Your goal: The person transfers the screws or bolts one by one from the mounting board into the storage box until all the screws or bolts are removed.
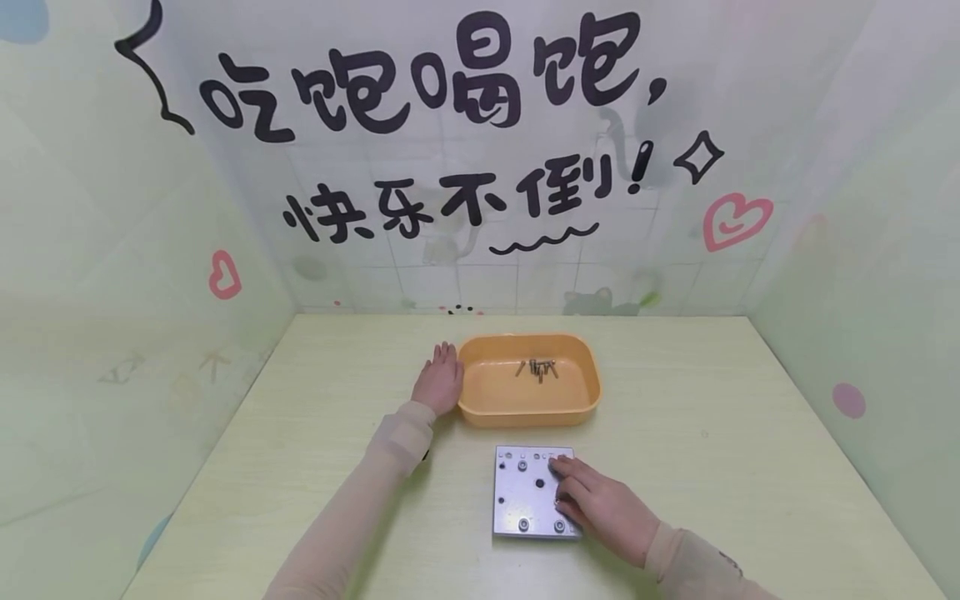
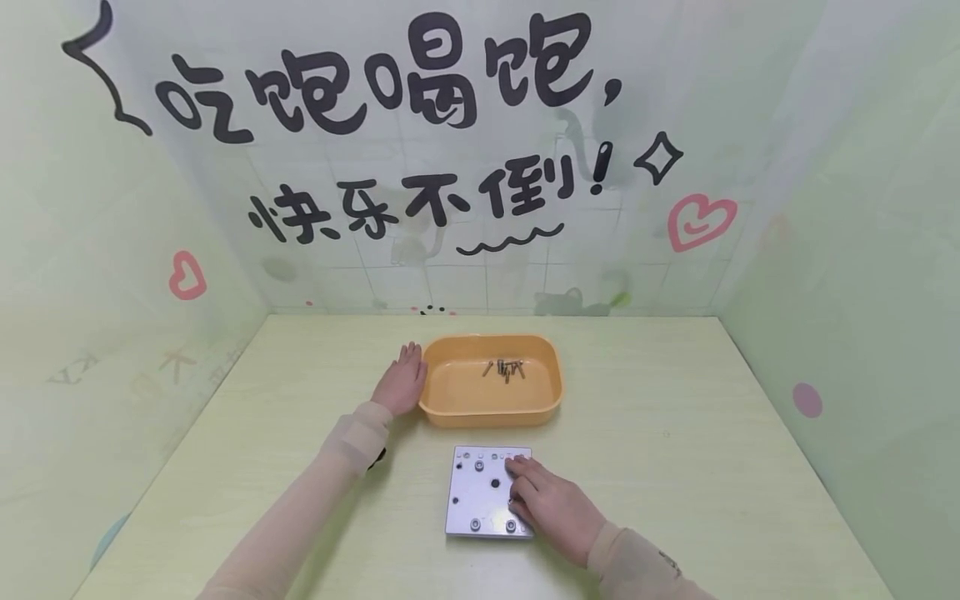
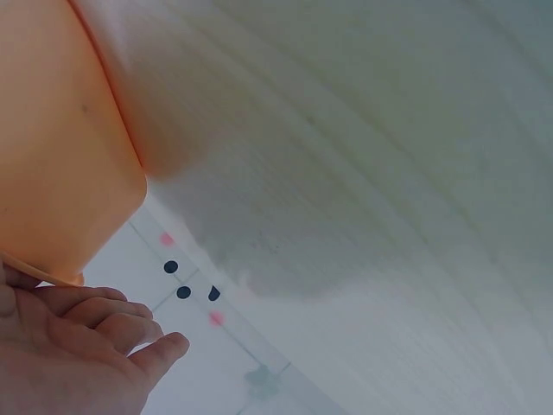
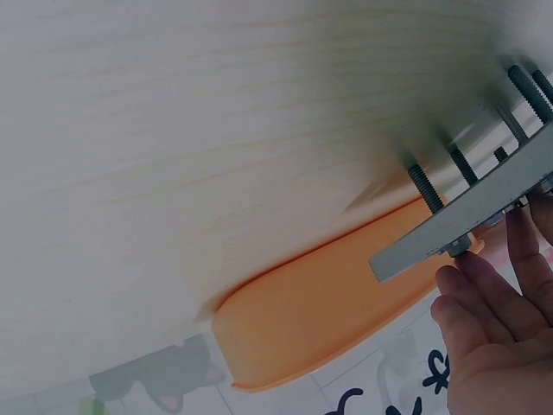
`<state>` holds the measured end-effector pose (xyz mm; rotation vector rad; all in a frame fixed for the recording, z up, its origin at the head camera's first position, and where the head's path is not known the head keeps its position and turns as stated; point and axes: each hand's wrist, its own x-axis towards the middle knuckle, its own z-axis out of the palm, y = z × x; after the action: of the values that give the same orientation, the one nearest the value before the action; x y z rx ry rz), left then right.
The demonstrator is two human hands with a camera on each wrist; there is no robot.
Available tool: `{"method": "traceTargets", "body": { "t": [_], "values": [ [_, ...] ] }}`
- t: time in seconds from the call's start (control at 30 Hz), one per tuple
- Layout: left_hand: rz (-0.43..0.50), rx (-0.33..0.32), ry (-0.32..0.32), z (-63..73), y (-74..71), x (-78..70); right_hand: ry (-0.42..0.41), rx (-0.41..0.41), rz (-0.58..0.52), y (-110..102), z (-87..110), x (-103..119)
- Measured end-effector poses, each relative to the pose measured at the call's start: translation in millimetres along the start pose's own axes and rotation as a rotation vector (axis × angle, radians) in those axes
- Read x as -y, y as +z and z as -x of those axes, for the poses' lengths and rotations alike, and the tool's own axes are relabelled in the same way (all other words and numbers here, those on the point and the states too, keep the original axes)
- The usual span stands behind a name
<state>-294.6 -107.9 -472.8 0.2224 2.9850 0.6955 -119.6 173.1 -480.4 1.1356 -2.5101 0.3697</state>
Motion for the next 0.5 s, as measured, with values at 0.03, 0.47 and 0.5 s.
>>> {"method": "traceTargets", "body": {
  "t": [0.03, 0.47, 0.5],
  "values": [
    [0.0, 0.0, -0.001, -0.2, -0.2, 0.2, 0.005, 0.003, 0.0, -0.1, -0.3, -0.2],
    [0.007, -0.003, 0.0, -0.5, 0.8, 0.7, -0.004, 0.035, 0.023, 2.0, -4.9, 2.7],
    [0.006, -0.002, 0.0, -0.5, 0.6, 0.5, -0.015, 0.031, 0.037, 2.3, -5.1, 2.7]
  ]
}}
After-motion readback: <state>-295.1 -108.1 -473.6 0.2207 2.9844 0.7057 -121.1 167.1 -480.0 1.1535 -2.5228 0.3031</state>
